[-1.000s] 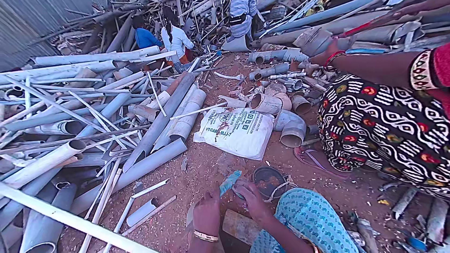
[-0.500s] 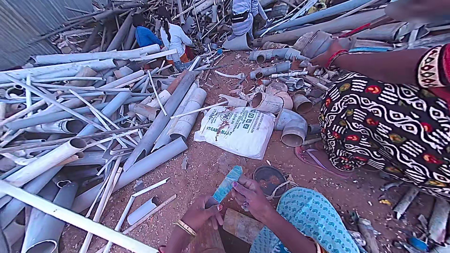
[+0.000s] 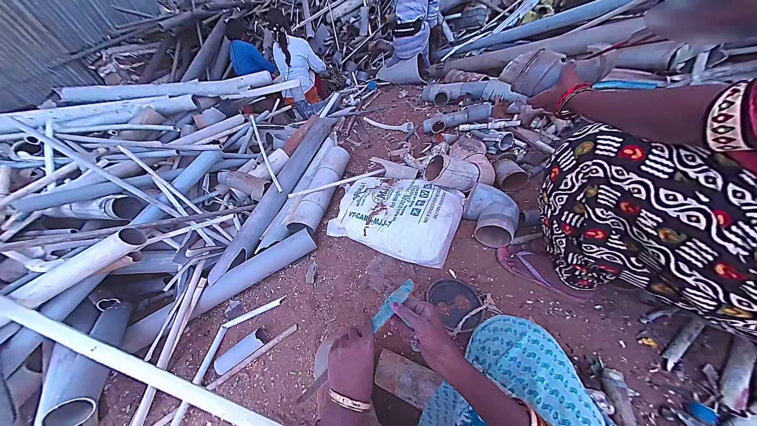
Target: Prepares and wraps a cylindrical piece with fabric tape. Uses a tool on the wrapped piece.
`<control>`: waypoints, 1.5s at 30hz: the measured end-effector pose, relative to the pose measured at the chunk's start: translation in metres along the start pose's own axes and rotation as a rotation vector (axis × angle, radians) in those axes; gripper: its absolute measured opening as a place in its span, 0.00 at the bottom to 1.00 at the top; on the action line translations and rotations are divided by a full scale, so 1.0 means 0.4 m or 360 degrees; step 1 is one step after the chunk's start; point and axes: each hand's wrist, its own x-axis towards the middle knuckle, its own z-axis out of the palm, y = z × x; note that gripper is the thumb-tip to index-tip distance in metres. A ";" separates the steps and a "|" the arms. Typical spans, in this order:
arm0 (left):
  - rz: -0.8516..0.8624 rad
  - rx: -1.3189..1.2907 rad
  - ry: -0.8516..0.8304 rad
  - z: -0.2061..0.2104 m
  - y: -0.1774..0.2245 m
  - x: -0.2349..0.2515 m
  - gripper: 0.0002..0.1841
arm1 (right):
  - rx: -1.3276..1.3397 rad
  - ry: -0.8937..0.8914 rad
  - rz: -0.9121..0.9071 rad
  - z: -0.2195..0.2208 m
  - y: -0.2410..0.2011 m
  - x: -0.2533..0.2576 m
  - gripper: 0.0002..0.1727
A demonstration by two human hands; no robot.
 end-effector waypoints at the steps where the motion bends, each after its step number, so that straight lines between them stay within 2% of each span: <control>1: 0.0014 -0.0004 0.0011 0.003 -0.001 0.001 0.23 | -0.0006 0.0033 0.0004 0.000 0.000 0.000 0.14; 2: -0.0015 -0.0051 -0.0121 -0.006 -0.003 0.004 0.23 | -0.0015 0.0053 0.0006 0.001 -0.002 -0.001 0.12; 4: -0.0138 -0.0307 -0.0661 -0.047 -0.021 0.028 0.27 | -0.0041 0.0067 -0.0014 0.001 -0.004 -0.003 0.12; 5: -0.0173 -0.0499 -0.0825 -0.054 -0.042 0.040 0.30 | -0.0057 0.0059 -0.0030 -0.001 -0.003 -0.003 0.12; 7: -0.0194 -0.1017 -0.0894 -0.039 -0.091 0.049 0.31 | -0.0042 0.0014 -0.0069 -0.005 0.003 -0.001 0.13; 10: -0.0265 -0.1790 -0.1017 -0.018 -0.128 0.052 0.16 | 0.0003 -0.0080 -0.0137 -0.005 0.007 0.000 0.12; 12: -0.0306 -0.2081 -0.1127 -0.016 -0.131 0.047 0.08 | -0.0017 -0.0123 -0.0169 -0.004 0.007 -0.001 0.13; 14: -0.0200 -0.1921 -0.0997 -0.011 -0.126 0.039 0.08 | -0.0058 -0.0127 -0.0156 -0.007 0.002 -0.001 0.15; 17: -0.0100 -0.0911 -0.0772 -0.049 -0.102 0.039 0.16 | -0.0129 -0.0040 -0.0120 -0.015 0.003 0.000 0.13; 21: -0.0196 -0.0233 -0.0678 -0.088 -0.043 0.028 0.21 | -0.0098 -0.0068 -0.0091 -0.008 0.003 -0.006 0.15; 22: -0.0170 -0.0155 -0.0551 -0.077 -0.036 0.018 0.22 | -0.0087 -0.0112 -0.0100 -0.006 0.003 -0.007 0.16; 24: -0.0045 -0.0039 -0.0133 -0.039 -0.032 -0.003 0.22 | -0.0094 -0.0132 -0.0102 -0.002 -0.002 -0.009 0.15; 26: 0.0077 0.0053 0.0203 -0.005 -0.032 -0.012 0.22 | -0.0108 -0.0035 -0.0085 0.002 -0.003 -0.009 0.15; 27: 0.0091 0.0043 0.0212 -0.002 -0.030 -0.014 0.22 | -0.0116 0.0015 -0.0084 0.003 -0.002 -0.008 0.14; 28: 0.0070 -0.0021 0.0099 -0.010 -0.027 -0.014 0.22 | -0.0113 0.0039 -0.0090 0.002 0.000 -0.007 0.13; 29: 0.0012 -0.0157 -0.0139 -0.027 -0.029 -0.011 0.22 | -0.0102 0.0049 -0.0098 0.002 0.001 -0.006 0.13; 31: -0.0147 -0.0525 -0.0739 -0.060 -0.053 0.017 0.33 | -0.0082 0.0047 -0.0110 0.001 0.000 -0.006 0.14; 33: -0.0214 -0.1045 -0.0932 -0.050 -0.098 0.037 0.36 | -0.0068 0.0021 -0.0119 -0.001 0.000 -0.008 0.14; 35: -0.0263 -0.1643 -0.0968 -0.024 -0.127 0.040 0.25 | -0.0039 -0.0045 -0.0134 -0.002 0.002 -0.007 0.14; 37: -0.0316 -0.2164 -0.1142 -0.014 -0.134 0.039 0.10 | -0.0018 -0.0115 -0.0168 0.000 0.003 -0.005 0.14; 39: -0.0266 -0.2402 -0.1246 0.000 -0.134 0.033 0.10 | -0.0025 -0.0159 -0.0189 0.000 0.003 -0.003 0.13; 41: -0.0198 -0.2130 -0.1035 -0.006 -0.119 0.027 0.10 | -0.0080 -0.0146 -0.0167 -0.006 -0.002 0.001 0.14; 43: -0.0073 -0.1276 -0.0795 -0.025 -0.102 0.030 0.15 | -0.0174 -0.0097 -0.0124 -0.013 -0.008 0.001 0.13; 45: -0.0142 -0.0661 -0.0802 -0.059 -0.064 0.033 0.20 | -0.0225 -0.0050 -0.0096 -0.011 -0.006 0.000 0.12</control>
